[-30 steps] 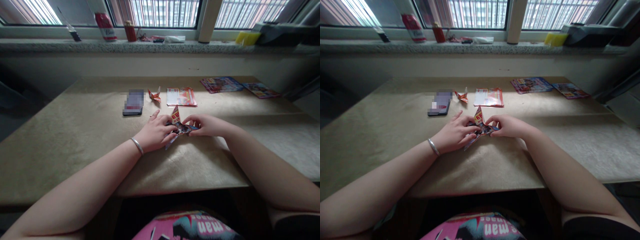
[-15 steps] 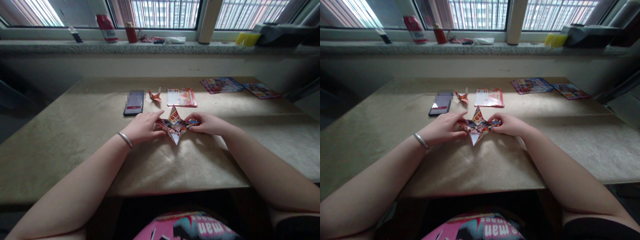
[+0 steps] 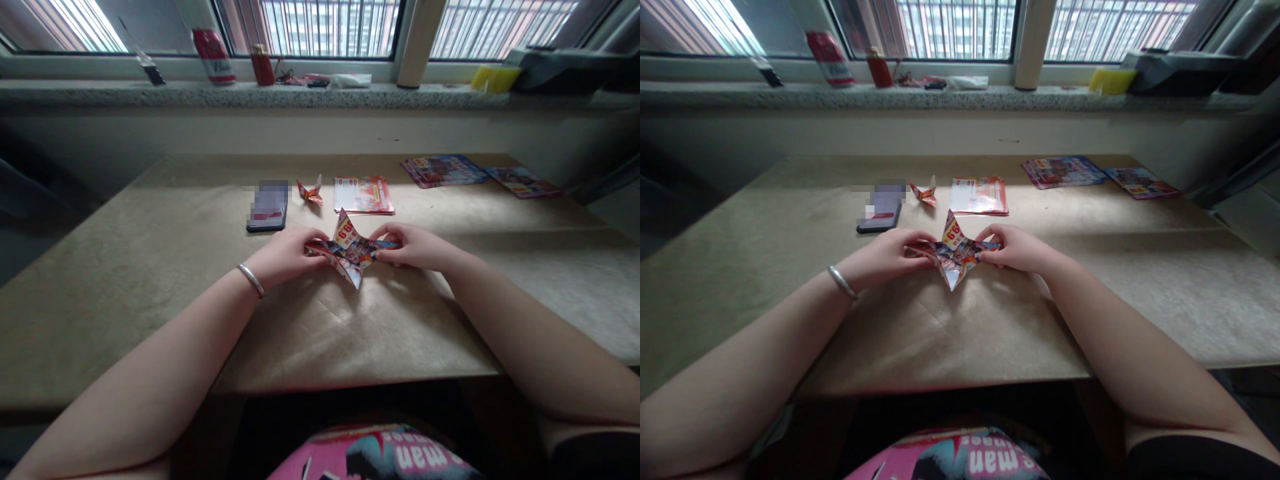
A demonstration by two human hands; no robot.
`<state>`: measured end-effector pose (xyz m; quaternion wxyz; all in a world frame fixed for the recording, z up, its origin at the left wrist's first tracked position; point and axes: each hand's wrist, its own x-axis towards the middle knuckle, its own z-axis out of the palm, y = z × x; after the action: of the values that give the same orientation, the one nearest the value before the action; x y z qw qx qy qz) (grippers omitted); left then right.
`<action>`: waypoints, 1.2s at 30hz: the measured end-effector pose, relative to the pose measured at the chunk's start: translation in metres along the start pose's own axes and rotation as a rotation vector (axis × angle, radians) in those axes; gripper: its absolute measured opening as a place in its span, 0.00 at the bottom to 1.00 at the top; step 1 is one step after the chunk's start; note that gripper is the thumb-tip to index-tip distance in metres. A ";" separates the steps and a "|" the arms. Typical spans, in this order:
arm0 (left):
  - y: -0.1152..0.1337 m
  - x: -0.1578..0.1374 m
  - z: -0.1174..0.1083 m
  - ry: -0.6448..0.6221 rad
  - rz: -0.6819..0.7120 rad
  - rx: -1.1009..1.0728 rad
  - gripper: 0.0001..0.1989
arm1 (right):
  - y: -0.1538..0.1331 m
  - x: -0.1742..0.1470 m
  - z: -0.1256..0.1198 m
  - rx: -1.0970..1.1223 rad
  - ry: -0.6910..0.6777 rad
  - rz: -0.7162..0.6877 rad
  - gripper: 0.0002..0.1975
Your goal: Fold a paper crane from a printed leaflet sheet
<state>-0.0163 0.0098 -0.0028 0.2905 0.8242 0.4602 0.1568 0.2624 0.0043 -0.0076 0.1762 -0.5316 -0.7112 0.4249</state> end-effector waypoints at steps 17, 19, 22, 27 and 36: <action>0.005 0.005 0.014 0.142 -0.146 -0.409 0.21 | -0.010 0.002 0.019 0.037 0.158 -0.064 0.11; 0.004 0.005 0.015 0.165 -0.134 -0.426 0.22 | -0.011 0.003 0.020 0.067 0.167 -0.049 0.11; 0.005 0.006 0.015 0.192 -0.117 -0.457 0.22 | -0.011 0.003 0.021 0.169 0.170 -0.033 0.11; 0.005 0.006 0.015 0.209 -0.086 -0.470 0.24 | -0.008 0.003 0.020 0.352 0.158 -0.046 0.14; 0.012 0.003 0.014 0.199 -0.105 -0.513 0.24 | -0.016 0.003 0.025 0.481 0.202 -0.040 0.13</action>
<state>0.0004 0.0029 -0.0066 0.4508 0.6794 0.4737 0.3329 0.2340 -0.0044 -0.0099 0.3762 -0.4998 -0.5789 0.5230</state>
